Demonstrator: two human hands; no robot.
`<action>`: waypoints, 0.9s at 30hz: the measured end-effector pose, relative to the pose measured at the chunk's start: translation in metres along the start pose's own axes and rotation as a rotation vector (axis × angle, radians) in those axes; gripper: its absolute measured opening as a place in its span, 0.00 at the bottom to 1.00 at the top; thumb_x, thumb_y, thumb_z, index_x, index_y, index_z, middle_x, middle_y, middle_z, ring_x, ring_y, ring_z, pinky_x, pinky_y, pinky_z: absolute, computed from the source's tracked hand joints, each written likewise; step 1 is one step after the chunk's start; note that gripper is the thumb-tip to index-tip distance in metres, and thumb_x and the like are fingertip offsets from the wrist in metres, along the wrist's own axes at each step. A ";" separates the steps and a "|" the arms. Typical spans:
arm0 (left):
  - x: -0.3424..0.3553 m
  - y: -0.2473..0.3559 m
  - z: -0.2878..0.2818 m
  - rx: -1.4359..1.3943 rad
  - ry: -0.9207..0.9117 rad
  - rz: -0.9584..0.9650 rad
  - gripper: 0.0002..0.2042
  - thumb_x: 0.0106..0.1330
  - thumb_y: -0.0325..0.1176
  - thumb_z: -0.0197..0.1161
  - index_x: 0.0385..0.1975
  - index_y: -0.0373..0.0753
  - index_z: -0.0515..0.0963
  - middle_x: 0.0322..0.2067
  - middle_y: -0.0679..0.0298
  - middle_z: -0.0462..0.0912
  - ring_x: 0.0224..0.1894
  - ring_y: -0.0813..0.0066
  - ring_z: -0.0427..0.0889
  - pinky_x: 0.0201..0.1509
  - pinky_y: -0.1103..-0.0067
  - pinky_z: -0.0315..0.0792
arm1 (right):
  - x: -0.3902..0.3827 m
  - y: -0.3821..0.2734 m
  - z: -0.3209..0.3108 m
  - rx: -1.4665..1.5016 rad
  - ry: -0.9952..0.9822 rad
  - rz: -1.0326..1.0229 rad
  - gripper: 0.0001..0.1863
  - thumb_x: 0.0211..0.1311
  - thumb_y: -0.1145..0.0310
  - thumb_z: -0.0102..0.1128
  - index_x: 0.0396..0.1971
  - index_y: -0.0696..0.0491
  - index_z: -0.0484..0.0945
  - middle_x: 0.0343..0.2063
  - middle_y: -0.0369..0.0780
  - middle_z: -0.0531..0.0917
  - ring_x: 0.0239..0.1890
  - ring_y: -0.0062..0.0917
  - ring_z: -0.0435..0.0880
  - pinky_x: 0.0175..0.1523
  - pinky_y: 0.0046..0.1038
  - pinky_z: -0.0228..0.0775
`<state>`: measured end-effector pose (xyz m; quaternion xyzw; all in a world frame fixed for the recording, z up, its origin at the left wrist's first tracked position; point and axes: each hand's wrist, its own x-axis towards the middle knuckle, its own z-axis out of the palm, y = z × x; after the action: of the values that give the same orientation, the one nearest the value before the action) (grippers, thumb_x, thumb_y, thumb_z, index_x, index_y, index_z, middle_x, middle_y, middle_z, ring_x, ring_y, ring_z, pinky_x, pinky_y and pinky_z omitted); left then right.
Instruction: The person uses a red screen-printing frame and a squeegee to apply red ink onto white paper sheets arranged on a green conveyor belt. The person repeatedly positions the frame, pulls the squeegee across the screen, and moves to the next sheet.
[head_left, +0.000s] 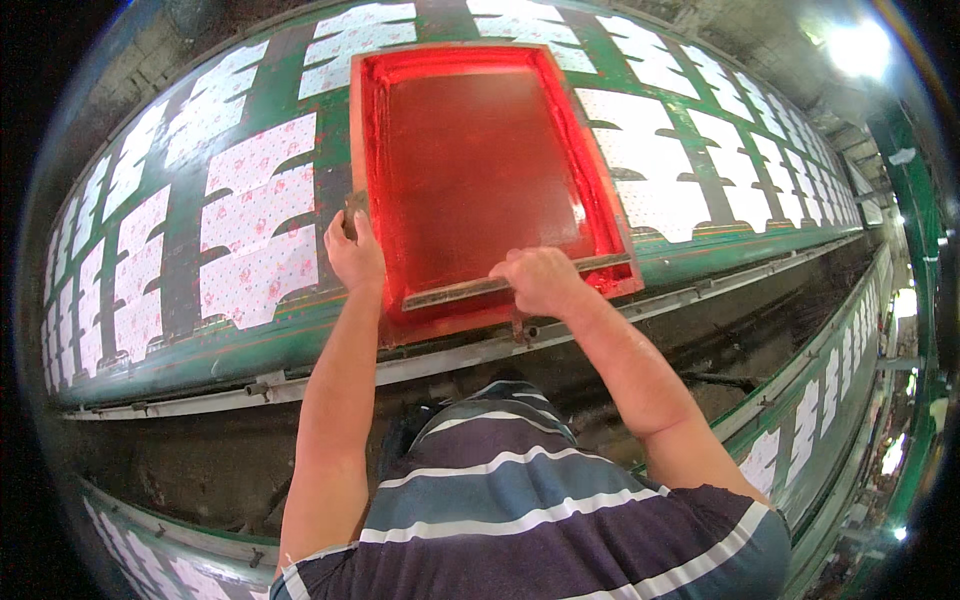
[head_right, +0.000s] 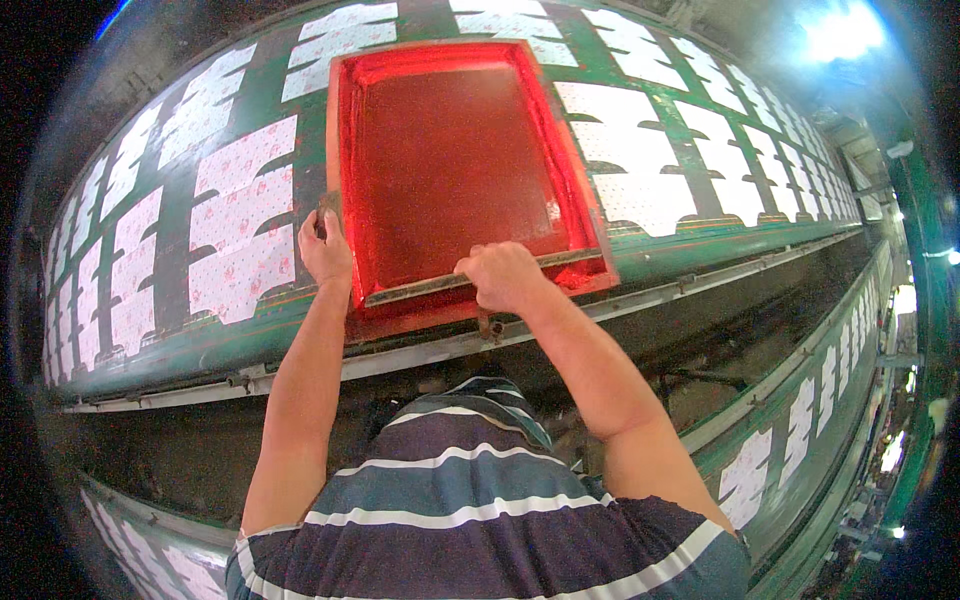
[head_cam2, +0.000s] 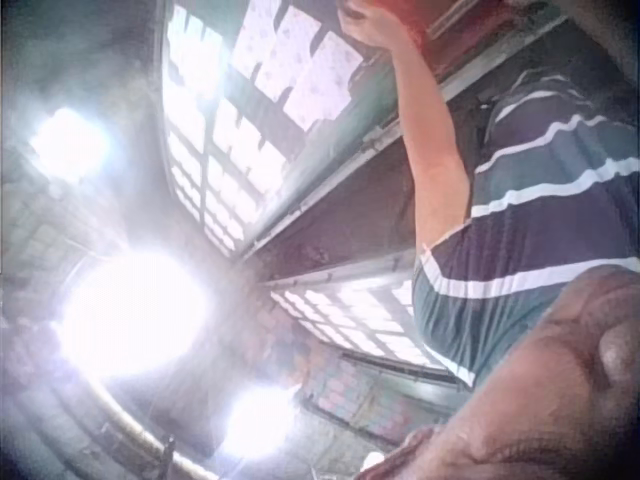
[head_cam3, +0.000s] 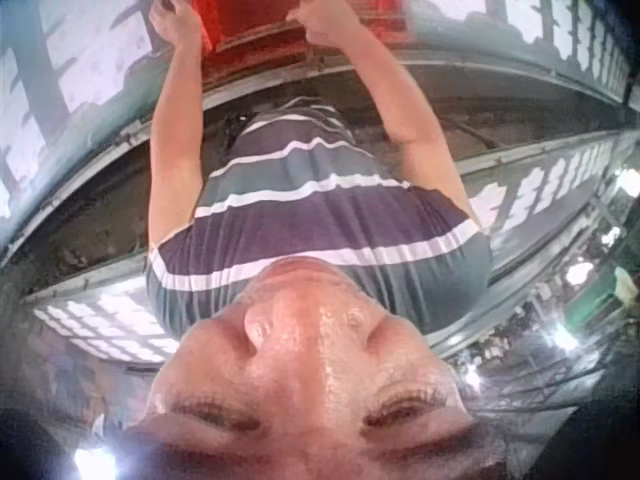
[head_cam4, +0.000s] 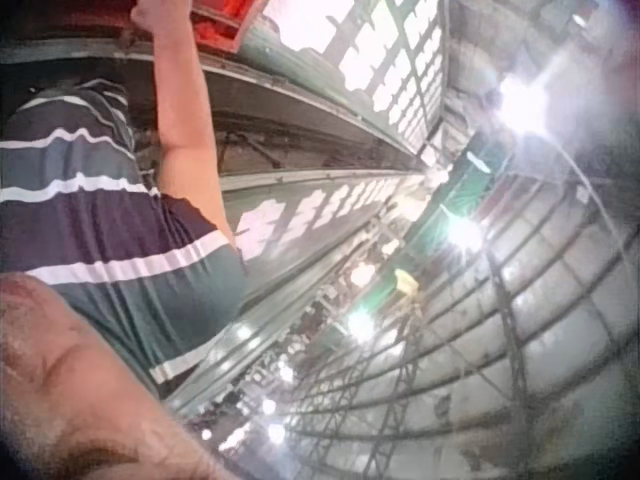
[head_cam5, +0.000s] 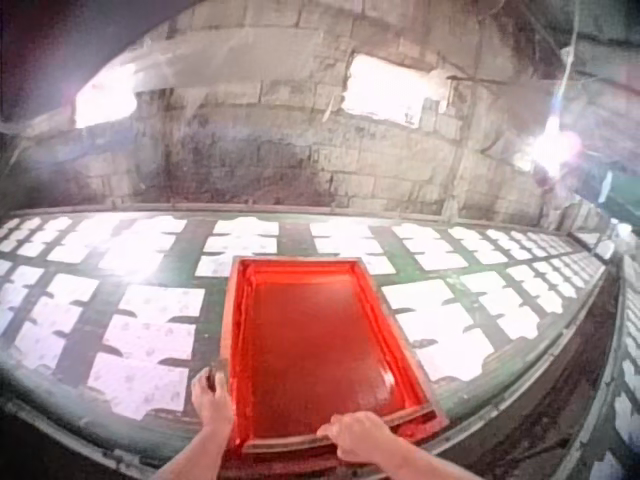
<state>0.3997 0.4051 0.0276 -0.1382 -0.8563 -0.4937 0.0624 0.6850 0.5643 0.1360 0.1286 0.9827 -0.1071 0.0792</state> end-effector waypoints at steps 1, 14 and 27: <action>-0.001 0.002 -0.001 0.042 -0.005 0.017 0.28 0.78 0.48 0.70 0.66 0.30 0.81 0.62 0.44 0.84 0.66 0.44 0.83 0.72 0.58 0.77 | -0.008 -0.005 0.003 -0.007 0.027 -0.001 0.18 0.59 0.67 0.72 0.50 0.43 0.92 0.45 0.43 0.91 0.52 0.42 0.93 0.58 0.48 0.86; 0.011 -0.020 0.001 0.265 -0.092 -0.066 0.26 0.62 0.49 0.83 0.51 0.35 0.90 0.49 0.48 0.94 0.53 0.45 0.92 0.60 0.55 0.82 | -0.079 0.025 0.037 0.362 0.226 -0.294 0.32 0.61 0.40 0.80 0.54 0.52 0.90 0.55 0.48 0.89 0.62 0.48 0.86 0.68 0.50 0.79; 0.000 0.025 -0.002 -0.210 -0.213 -0.268 0.33 0.63 0.42 0.82 0.64 0.26 0.84 0.55 0.47 0.92 0.49 0.52 0.91 0.57 0.59 0.86 | -0.143 0.226 0.056 0.471 0.759 0.507 0.24 0.62 0.68 0.79 0.58 0.53 0.89 0.59 0.47 0.90 0.64 0.46 0.86 0.72 0.45 0.80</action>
<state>0.4070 0.4149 0.0495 -0.0800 -0.8127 -0.5667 -0.1097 0.8899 0.7308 0.0658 0.4069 0.8295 -0.2488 -0.2906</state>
